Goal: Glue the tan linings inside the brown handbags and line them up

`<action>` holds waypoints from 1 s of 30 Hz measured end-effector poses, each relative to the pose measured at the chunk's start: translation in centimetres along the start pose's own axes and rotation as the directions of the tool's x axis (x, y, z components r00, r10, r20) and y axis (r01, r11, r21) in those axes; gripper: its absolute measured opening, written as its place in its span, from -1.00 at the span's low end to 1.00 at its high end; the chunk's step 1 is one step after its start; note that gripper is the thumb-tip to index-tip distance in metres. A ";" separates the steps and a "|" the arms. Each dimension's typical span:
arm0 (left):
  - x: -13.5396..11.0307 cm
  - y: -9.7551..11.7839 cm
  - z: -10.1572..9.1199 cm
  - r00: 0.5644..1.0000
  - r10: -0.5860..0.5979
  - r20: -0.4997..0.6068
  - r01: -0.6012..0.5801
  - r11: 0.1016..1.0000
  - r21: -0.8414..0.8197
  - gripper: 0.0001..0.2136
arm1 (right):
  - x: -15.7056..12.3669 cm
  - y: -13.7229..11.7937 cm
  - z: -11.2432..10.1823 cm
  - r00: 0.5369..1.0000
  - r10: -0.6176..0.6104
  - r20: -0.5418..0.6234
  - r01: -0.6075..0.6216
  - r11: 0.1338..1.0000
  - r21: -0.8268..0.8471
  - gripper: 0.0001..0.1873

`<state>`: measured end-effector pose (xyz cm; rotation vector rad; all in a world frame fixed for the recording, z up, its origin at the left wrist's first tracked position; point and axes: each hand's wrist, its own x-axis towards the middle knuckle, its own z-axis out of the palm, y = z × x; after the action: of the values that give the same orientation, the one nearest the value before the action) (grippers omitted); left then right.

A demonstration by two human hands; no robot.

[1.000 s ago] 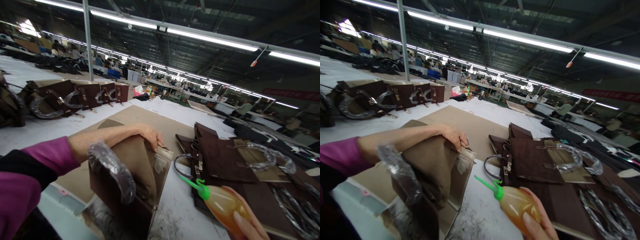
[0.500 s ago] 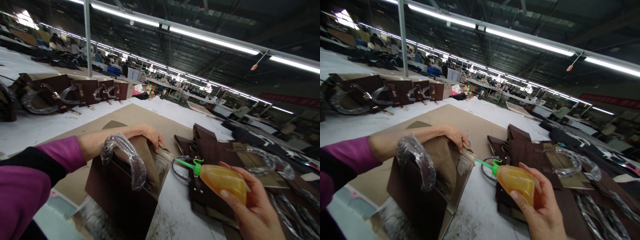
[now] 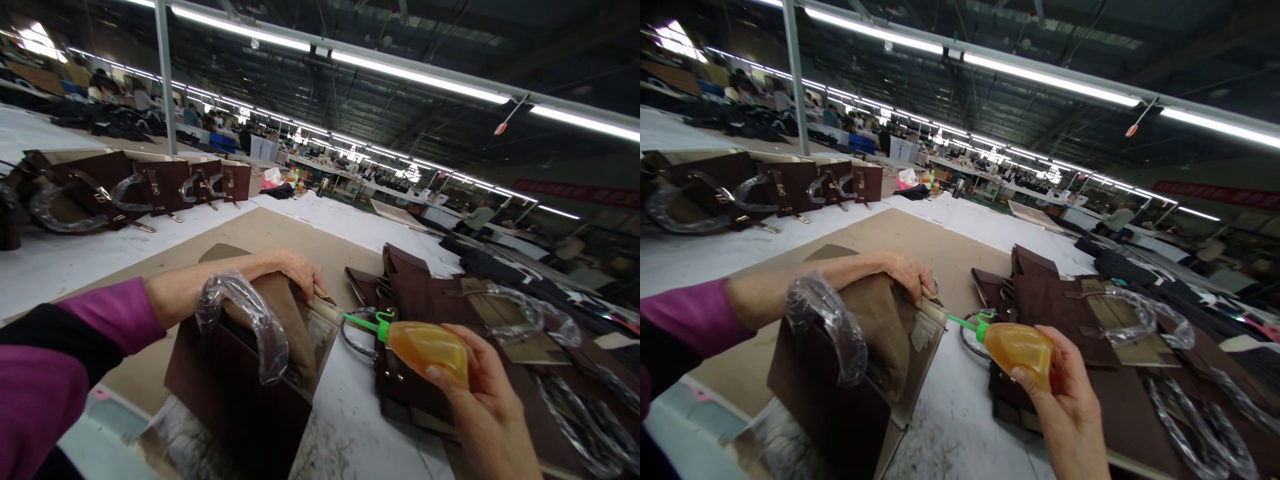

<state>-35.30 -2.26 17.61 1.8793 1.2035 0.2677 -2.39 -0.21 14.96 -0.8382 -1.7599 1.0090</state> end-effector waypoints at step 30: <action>0.4 -0.1 0.1 0.998 -0.043 0.036 0.041 0.998 0.050 -0.96 | -0.6 1.7 0.1 0.998 -0.054 -0.027 0.055 0.998 0.036 -0.50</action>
<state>-35.05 -1.97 17.37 1.8911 1.2327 0.1808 -2.03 -0.04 13.22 -0.7731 -1.7283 0.9875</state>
